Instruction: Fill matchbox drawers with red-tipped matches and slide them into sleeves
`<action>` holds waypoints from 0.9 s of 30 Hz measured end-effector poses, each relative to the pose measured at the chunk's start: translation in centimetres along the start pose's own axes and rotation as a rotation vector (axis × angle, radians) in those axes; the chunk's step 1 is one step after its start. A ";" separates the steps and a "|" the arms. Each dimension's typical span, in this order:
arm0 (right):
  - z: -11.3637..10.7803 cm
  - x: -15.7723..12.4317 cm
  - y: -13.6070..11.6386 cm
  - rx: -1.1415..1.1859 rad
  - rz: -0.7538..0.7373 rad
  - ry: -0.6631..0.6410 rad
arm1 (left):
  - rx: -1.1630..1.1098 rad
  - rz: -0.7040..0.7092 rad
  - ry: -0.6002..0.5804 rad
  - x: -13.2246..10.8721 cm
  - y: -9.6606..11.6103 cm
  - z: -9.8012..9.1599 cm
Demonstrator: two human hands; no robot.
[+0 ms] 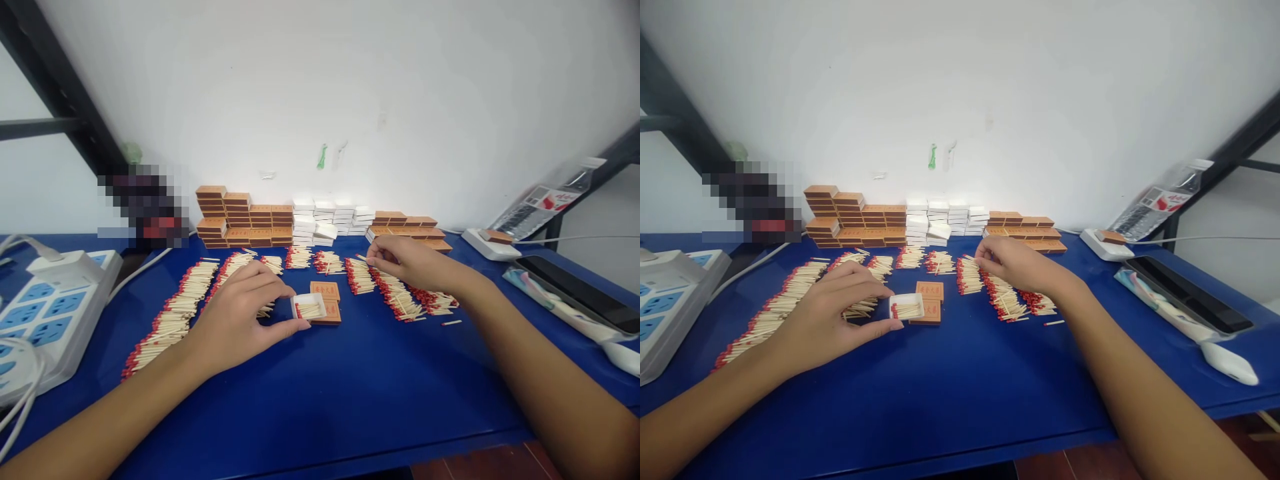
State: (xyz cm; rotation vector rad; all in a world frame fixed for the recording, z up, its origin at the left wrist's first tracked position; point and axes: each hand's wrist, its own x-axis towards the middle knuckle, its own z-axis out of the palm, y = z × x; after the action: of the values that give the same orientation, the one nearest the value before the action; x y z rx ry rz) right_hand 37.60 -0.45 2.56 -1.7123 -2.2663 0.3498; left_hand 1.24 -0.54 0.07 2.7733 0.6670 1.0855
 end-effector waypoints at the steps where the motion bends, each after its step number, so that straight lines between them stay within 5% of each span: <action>1: 0.2 -0.3 -1.3 0.002 -0.028 0.016 | -0.003 0.002 0.003 0.0 0.0 0.0; 9: 3.8 -1.8 -9.9 0.092 -0.279 0.013 | -0.020 0.016 -0.002 0.2 0.1 0.1; 27: 4.9 -1.9 -10.6 -0.097 -0.340 0.017 | -0.014 0.015 -0.008 0.2 0.0 0.1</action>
State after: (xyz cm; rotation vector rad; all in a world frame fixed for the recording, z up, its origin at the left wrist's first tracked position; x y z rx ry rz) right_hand 26.83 -5.24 1.59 -1.3280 -2.5388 0.1528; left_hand 1.42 -0.45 0.07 2.7737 0.6367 1.0770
